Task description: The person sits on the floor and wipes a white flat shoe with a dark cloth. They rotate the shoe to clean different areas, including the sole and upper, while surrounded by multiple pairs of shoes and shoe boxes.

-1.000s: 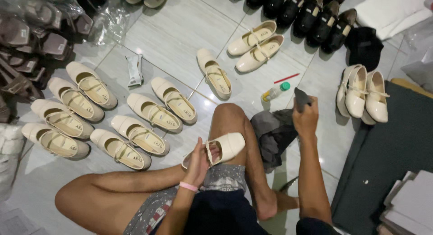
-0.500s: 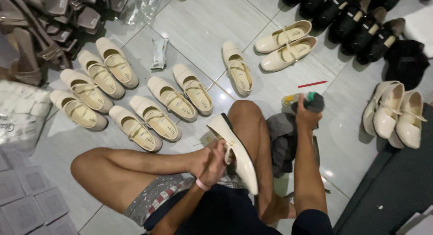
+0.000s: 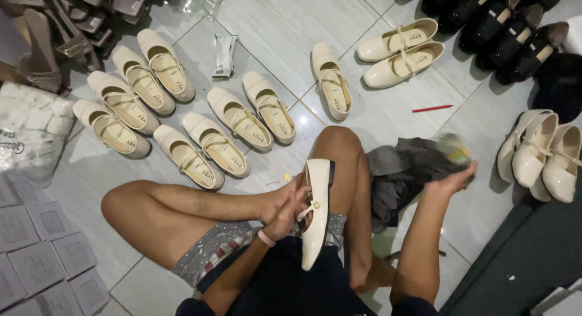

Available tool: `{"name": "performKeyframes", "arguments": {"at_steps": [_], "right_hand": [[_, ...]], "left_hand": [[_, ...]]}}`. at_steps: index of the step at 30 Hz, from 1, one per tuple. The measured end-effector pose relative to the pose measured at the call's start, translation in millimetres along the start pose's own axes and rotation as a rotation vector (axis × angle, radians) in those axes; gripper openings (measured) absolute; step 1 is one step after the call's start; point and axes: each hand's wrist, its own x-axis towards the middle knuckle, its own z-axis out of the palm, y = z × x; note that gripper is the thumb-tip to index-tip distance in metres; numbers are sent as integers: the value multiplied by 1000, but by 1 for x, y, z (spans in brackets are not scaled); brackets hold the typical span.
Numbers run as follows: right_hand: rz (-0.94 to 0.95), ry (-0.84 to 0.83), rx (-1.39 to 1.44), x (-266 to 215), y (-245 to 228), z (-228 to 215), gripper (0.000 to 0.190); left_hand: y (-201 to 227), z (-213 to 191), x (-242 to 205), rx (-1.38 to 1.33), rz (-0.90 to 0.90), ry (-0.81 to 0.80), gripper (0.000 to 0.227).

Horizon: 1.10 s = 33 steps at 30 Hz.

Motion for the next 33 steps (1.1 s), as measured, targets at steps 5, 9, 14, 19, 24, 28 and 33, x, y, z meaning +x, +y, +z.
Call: {"name": "performKeyframes", "arguments": {"at_steps": [5, 9, 14, 19, 24, 28, 33], "right_hand": [[63, -7, -47, 11, -8, 4, 67], [-104, 396, -127, 21, -2, 19, 73], [-685, 244, -879, 12, 26, 52, 47], [-851, -324, -1418, -37, 36, 91, 29], [-1116, -439, -1532, -142, 13, 103, 26], [-439, -601, -1360, -245, -8, 99, 25], [-458, -1082, -1646, -318, -25, 104, 16]], "left_hand": [[3, -6, 6, 91, -139, -74, 83], [-9, 4, -1, 199, 93, 78, 82], [-18, 8, -3, 315, 77, 84, 80], [-48, 22, 6, 286, 192, 289, 78], [-63, 17, -5, 326, 101, 317, 87], [-56, 26, -1, 592, 210, 251, 118], [-51, 43, -4, 404, 88, 219, 163]]}}
